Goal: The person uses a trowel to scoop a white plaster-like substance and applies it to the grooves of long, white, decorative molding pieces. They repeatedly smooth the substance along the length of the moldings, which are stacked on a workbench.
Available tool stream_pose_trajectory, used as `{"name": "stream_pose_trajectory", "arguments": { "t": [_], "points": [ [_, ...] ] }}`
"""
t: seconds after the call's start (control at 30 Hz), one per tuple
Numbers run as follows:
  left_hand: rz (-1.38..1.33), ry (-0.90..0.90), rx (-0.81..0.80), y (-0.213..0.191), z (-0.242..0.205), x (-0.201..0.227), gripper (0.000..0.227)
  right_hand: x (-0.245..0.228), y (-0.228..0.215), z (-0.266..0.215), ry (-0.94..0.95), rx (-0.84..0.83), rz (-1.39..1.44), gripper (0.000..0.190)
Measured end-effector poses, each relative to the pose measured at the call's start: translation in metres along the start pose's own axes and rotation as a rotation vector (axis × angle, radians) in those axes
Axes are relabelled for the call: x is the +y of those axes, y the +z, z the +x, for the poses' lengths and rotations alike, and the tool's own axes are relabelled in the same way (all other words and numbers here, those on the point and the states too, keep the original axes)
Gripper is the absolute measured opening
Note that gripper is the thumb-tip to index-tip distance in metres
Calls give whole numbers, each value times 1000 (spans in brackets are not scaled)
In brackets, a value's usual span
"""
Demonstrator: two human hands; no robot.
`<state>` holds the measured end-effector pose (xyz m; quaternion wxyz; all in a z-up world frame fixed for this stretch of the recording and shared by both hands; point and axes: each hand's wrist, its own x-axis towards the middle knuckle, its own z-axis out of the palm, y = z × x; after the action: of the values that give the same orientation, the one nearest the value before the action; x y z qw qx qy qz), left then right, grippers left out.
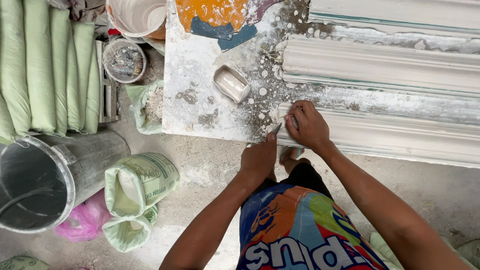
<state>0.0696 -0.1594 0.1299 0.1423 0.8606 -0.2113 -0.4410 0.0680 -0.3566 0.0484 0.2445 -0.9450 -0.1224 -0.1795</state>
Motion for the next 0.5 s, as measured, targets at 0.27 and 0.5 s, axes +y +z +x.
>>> {"name": "stream_pose_trajectory", "arguments": {
  "t": [0.27, 0.5],
  "points": [
    [-89, -30, -34, -23, 2, -5, 38, 3, 2, -5, -27, -15, -15, 20],
    [161, 74, 93, 13, -7, -16, 46, 1, -1, -3, -94, -66, -70, 25]
  ]
}}
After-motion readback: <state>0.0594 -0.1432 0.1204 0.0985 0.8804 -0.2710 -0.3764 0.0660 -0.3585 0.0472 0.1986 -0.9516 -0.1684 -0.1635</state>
